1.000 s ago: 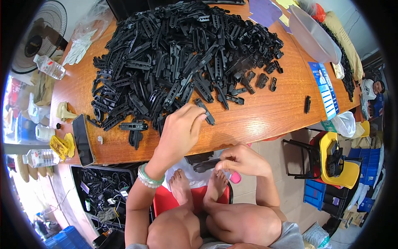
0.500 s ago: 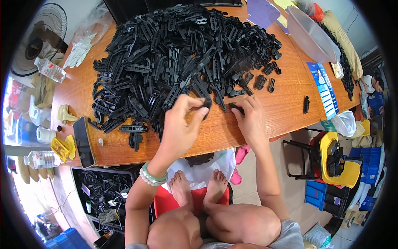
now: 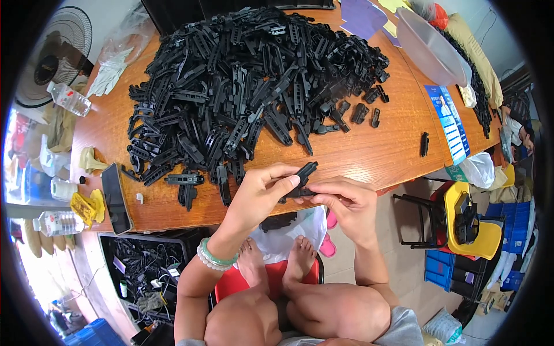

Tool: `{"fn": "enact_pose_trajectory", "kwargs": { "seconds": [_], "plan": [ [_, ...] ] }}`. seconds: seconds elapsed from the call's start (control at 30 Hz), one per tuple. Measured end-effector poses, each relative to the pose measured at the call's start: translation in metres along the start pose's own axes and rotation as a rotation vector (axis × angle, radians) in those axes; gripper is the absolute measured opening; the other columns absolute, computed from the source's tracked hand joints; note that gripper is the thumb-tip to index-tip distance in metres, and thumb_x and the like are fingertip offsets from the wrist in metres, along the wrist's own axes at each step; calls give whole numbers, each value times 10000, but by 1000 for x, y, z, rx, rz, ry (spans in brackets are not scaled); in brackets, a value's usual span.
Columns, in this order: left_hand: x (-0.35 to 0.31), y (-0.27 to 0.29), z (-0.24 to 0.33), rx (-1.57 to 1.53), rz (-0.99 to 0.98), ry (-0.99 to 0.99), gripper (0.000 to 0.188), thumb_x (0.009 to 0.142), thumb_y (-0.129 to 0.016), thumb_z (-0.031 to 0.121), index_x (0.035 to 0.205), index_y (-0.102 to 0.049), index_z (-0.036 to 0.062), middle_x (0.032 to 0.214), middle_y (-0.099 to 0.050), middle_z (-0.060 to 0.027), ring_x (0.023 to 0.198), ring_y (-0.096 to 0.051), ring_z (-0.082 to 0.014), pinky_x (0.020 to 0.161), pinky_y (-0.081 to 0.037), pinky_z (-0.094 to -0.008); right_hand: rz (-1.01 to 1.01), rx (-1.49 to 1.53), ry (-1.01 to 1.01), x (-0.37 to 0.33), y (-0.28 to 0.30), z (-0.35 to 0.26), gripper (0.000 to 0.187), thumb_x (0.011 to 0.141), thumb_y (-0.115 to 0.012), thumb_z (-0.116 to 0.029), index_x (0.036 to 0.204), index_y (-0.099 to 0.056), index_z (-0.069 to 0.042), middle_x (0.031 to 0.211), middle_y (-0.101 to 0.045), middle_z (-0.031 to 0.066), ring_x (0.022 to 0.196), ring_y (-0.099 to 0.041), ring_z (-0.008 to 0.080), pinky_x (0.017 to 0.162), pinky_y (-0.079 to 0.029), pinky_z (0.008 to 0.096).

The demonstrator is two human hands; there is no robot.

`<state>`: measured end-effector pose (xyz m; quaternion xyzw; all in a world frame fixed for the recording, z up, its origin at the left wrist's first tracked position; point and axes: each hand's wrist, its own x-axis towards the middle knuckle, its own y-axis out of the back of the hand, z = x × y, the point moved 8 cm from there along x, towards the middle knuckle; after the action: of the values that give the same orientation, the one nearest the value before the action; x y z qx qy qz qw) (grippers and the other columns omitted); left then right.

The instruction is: The person repeatedly picks up plastic components from a pile on the table and assembles them together by hand.

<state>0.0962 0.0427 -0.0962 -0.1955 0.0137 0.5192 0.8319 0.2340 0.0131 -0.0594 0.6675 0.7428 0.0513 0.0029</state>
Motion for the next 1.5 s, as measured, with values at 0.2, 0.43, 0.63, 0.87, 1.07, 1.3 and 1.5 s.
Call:
{"fn": "enact_pose_trajectory", "kwargs": {
  "seconds": [0.2, 0.43, 0.63, 0.87, 1.07, 1.3, 1.5],
  "plan": [
    [-15, -10, 5, 302, -23, -156, 324, 874, -607, 69, 1149, -543, -89, 906, -670, -108, 768, -589, -72, 670, -496, -257, 200, -285, 322, -6, 0, -18, 254, 684, -683, 127, 913, -690, 16, 866, -638, 111, 766, -621, 191, 638, -509, 273],
    [-28, -27, 32, 615, 74, -441, 418, 826, -642, 63, 1210, -494, -8, 876, -632, -210, 753, -630, -367, 627, -500, -369, 217, -242, 373, -11, 2, -18, 250, 680, -711, 109, 911, -683, 18, 855, -592, 108, 753, -581, 143, 556, -465, 205],
    [-33, -22, 32, 764, -50, -510, 453, 819, -652, 87, 1215, -469, -33, 863, -617, -225, 750, -612, -391, 606, -492, -409, 97, -347, 332, -4, 0, -20, 414, 689, -737, -7, 1088, -627, -8, 948, -605, 139, 883, -601, 237, 718, -494, 303],
    [-36, -31, 28, 810, -100, -528, 467, 835, -636, 109, 1223, -443, -65, 866, -608, -243, 758, -602, -411, 603, -486, -435, -165, -385, 246, -2, -5, -18, 537, 692, -736, -87, 1197, -565, -21, 1023, -615, 152, 948, -593, 300, 808, -477, 356],
    [-38, -33, 32, 802, -75, -553, 432, 838, -629, 99, 1196, -451, -64, 861, -606, -244, 762, -599, -412, 603, -483, -434, -131, -353, 234, -4, -5, -15, 484, 698, -733, -59, 1157, -581, -27, 987, -613, 141, 863, -617, 274, 745, -500, 337],
    [-39, -29, 30, 817, -30, -637, 401, 825, -643, 83, 1160, -470, -54, 794, -594, -203, 675, -595, -368, 561, -469, -411, -77, -328, 209, -3, -7, -9, 393, 693, -701, 37, 1069, -601, -21, 928, -618, 123, 769, -620, 225, 671, -510, 302],
    [-40, -32, 34, 775, -14, -674, 394, 821, -651, 87, 1151, -482, -47, 779, -589, -188, 644, -593, -350, 527, -465, -391, -27, -308, 231, -2, -1, -12, 361, 679, -632, 124, 1015, -626, -9, 834, -629, 118, 726, -620, 218, 650, -495, 294]
  ]
}}
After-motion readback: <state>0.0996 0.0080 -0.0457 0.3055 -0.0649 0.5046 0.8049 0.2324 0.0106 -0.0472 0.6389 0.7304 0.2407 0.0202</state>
